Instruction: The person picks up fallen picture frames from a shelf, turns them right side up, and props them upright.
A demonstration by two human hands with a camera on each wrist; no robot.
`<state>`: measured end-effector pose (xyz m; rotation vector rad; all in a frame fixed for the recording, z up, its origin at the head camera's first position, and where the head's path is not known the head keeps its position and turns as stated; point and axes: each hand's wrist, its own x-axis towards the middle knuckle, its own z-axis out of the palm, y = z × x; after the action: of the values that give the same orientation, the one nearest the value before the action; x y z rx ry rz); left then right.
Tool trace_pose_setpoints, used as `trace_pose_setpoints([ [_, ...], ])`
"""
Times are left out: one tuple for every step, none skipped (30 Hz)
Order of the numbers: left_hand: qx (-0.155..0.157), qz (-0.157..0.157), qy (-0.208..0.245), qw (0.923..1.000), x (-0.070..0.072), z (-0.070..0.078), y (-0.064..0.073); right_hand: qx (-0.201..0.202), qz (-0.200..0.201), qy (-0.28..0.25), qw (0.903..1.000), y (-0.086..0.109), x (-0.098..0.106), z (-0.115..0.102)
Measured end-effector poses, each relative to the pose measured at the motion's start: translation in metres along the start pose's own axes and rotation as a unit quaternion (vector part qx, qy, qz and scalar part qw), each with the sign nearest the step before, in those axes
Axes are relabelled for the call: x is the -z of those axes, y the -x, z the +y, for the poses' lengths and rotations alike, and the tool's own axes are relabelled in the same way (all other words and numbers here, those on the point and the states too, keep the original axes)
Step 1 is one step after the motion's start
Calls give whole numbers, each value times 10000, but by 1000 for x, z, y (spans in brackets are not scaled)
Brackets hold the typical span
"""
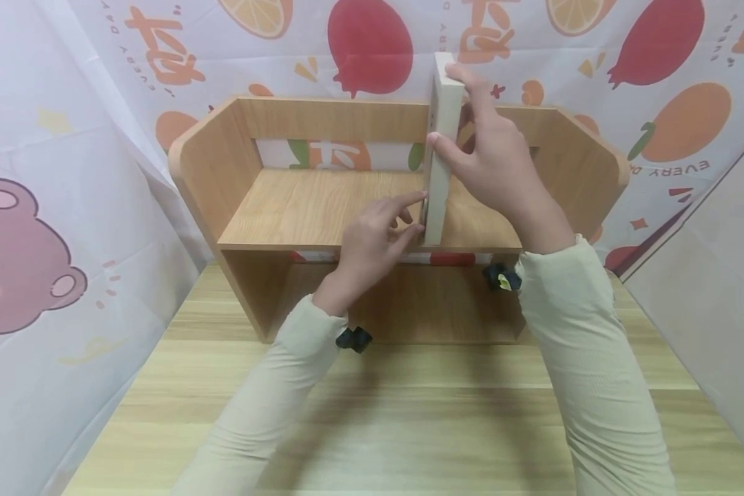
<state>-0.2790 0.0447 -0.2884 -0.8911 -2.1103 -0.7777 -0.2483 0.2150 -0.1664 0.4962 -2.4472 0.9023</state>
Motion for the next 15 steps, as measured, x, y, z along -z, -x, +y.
trace_pose_setpoints([
  [25, -17, 3, 10000, 1, 0, -1, 30, 8, -11, 10000, -1, -1, 0],
  [54, -33, 12, 10000, 2, 0, -1, 55, 11, -26, 10000, -1, -1, -1],
  [95, -52, 35, 9999, 3, -1, -1, 71, 7, -32, 10000, -2, -2, -2],
  [141, -69, 60, 9999, 5, -1, -1, 82, 5, -13, 10000, -2, -2, -2],
  [195, -84, 101, 9997, 6, -2, -1, 86, -3, -33, 10000, -2, -3, -3],
  [257, -93, 140, 9995, 7, -3, -1, 88, -9, -29, 10000, -3, -3, -3],
  [311, -97, 177, 9993, 9, -3, 0, 94, -18, -21, 10000, -3, -3, -4],
  [346, -94, 203, 9992, 10, -4, 0, 87, -36, -17, 10000, -3, -4, -4],
  [378, -89, 216, 9990, 11, -5, 1, 78, -49, -20, 10000, -3, -4, -5],
  [393, -76, 221, 9990, 13, -6, 2, 78, -67, -20, 9999, -3, -4, -5],
  [405, -65, 223, 9989, 15, -7, 2, 81, -80, -31, 9999, -3, -4, -5],
  [404, -52, 195, 9990, 16, -8, 3, 97, -94, -17, 9999, -4, -4, -6],
  [391, -36, 163, 9991, 17, -9, 3, 133, -106, -16, 9999, -4, -4, -6],
  [384, -22, 136, 9992, 19, -10, 3, 161, -125, -25, 9998, -5, -3, -6],
  [396, -37, 118, 9991, 21, -11, 4, 188, -165, -39, 9997, -5, -3, -6],
])
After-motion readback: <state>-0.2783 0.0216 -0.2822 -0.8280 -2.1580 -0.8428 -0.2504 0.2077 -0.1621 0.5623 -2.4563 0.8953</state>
